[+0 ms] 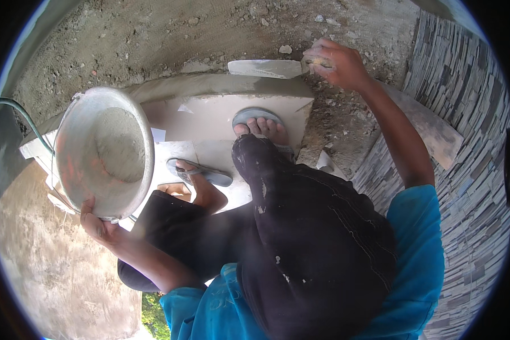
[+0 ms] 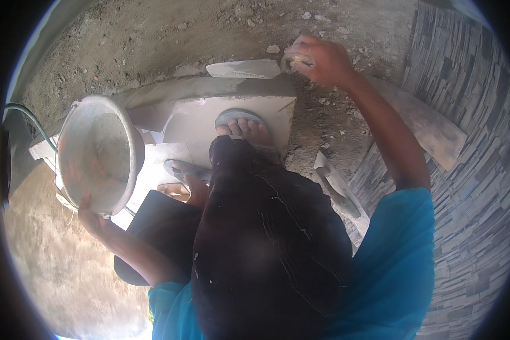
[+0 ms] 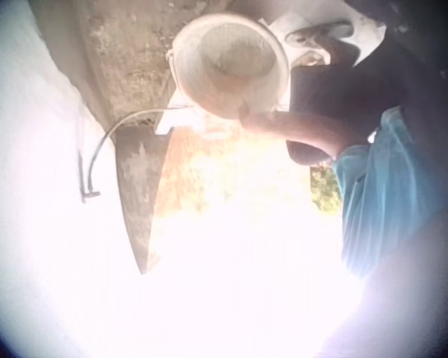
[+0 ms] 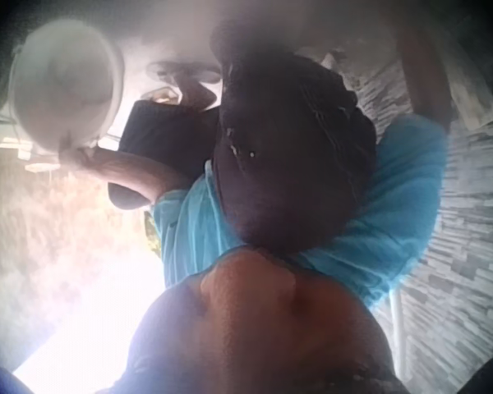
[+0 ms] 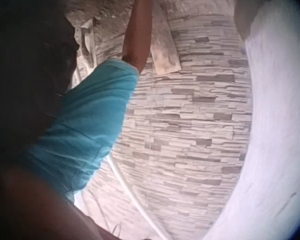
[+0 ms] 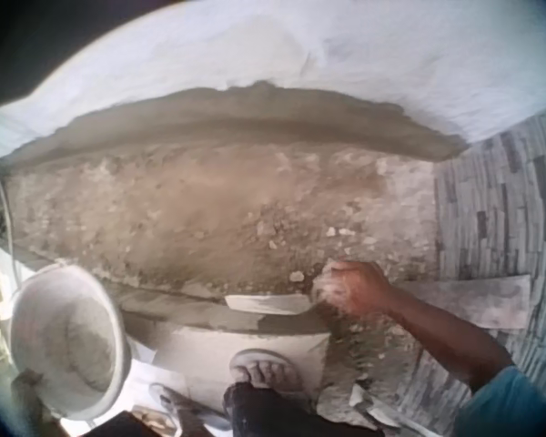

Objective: The person scoops cement from a bucket using a trowel and applies it to a concrete ledge, smoothing the surface repeatedly. The person works on a single section of the ledge, repeatedly smoothing and adding cement.

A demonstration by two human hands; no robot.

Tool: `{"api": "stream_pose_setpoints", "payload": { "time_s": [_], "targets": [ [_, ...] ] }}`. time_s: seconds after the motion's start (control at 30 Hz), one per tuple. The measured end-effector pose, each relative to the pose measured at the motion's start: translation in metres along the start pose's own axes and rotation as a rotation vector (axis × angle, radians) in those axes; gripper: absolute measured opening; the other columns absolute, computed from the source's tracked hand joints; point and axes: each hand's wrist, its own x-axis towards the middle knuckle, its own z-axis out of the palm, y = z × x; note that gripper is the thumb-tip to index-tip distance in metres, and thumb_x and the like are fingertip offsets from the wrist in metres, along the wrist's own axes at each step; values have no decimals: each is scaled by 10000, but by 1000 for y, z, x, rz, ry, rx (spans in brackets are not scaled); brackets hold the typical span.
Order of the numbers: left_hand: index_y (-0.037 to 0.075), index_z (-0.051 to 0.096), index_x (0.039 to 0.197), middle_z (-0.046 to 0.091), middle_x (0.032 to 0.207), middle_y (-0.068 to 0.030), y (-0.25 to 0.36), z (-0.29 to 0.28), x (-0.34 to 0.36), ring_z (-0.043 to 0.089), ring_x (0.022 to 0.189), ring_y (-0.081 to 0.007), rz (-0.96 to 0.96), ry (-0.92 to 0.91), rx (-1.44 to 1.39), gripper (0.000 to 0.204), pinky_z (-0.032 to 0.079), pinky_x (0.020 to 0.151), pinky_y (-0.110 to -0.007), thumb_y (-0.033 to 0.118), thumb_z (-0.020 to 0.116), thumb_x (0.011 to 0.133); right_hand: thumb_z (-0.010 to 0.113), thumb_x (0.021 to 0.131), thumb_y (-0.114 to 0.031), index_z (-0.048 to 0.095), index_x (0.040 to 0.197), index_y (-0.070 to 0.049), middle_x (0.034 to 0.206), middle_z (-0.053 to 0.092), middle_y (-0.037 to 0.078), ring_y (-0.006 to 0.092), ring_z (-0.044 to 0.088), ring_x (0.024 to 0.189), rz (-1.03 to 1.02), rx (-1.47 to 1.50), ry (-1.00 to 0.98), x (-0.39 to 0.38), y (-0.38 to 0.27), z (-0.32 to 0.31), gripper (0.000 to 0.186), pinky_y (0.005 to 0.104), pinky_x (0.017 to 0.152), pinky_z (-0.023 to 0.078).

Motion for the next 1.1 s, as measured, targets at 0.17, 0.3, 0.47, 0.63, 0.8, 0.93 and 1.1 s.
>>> {"api": "stream_pose_setpoints", "payload": {
  "time_s": [0.17, 0.3, 0.47, 0.63, 0.8, 0.93, 1.1],
  "targets": [
    [-211, 403, 1378, 527, 1360, -324, -3, -19, 19, 598, 1233, -408, -37, -28, -19, 528, 580, 1022, -518, -55, 450, 877, 720, 912, -276, 716, 1217, -229, 1143, 672, -33, 184, 689, 1015, 28, -108, -28, -2, 40, 25, 309, 366, 839, 573],
    [-180, 389, 1410, 530, 1371, -305, -10, -26, 30, 598, 1232, -411, -40, -78, -31, 573, 575, 1029, -530, -50, 489, 861, 750, 893, -249, 712, 1233, -222, 1144, 671, -12, 210, 689, 1021, 12, -115, -43, -7, 43, 28, 343, 364, 848, 588],
    [-169, 381, 1423, 529, 1374, -306, -11, -36, 35, 599, 1231, -414, -50, -64, -40, 578, 565, 1041, -548, -44, 498, 871, 763, 871, -232, 733, 1179, -192, 1136, 668, -2, 210, 688, 1008, -63, -137, 33, -7, 38, 40, 313, 370, 840, 584],
    [-159, 351, 1444, 523, 1379, -308, -8, -29, 22, 604, 1226, -415, -33, -33, -40, 590, 576, 1028, -542, -49, 487, 881, 785, 827, -197, 741, 1160, -173, 1111, 659, -3, 200, 682, 975, -121, -227, 84, -13, 19, 40, 337, 366, 824, 565],
    [-143, 328, 1464, 522, 1382, -300, -13, -20, 18, 592, 1240, -418, -34, -46, -64, 614, 564, 1040, -552, -44, 489, 880, 740, 851, -209, 755, 1085, -184, 1032, 639, -12, 174, 677, 892, -185, -245, 218, -20, 12, 40, 236, 355, 690, 554],
    [-144, 340, 1459, 526, 1380, -289, -6, -22, 19, 595, 1234, -418, -15, -50, -31, 621, 567, 1037, -547, -49, 491, 865, 747, 843, -201, 755, 1078, -186, 1038, 645, -22, 169, 678, 903, -191, -168, 245, -26, 10, 36, 235, 355, 712, 547],
    [-177, 376, 1423, 525, 1364, -280, -2, -26, 30, 592, 1227, -400, -9, -82, -22, 619, 545, 1033, -524, -38, 532, 840, 795, 796, -159, 754, 1097, -179, 1050, 672, -9, 203, 694, 897, -204, -156, 218, -33, 0, 19, 304, 354, 738, 578]
  ]
}}
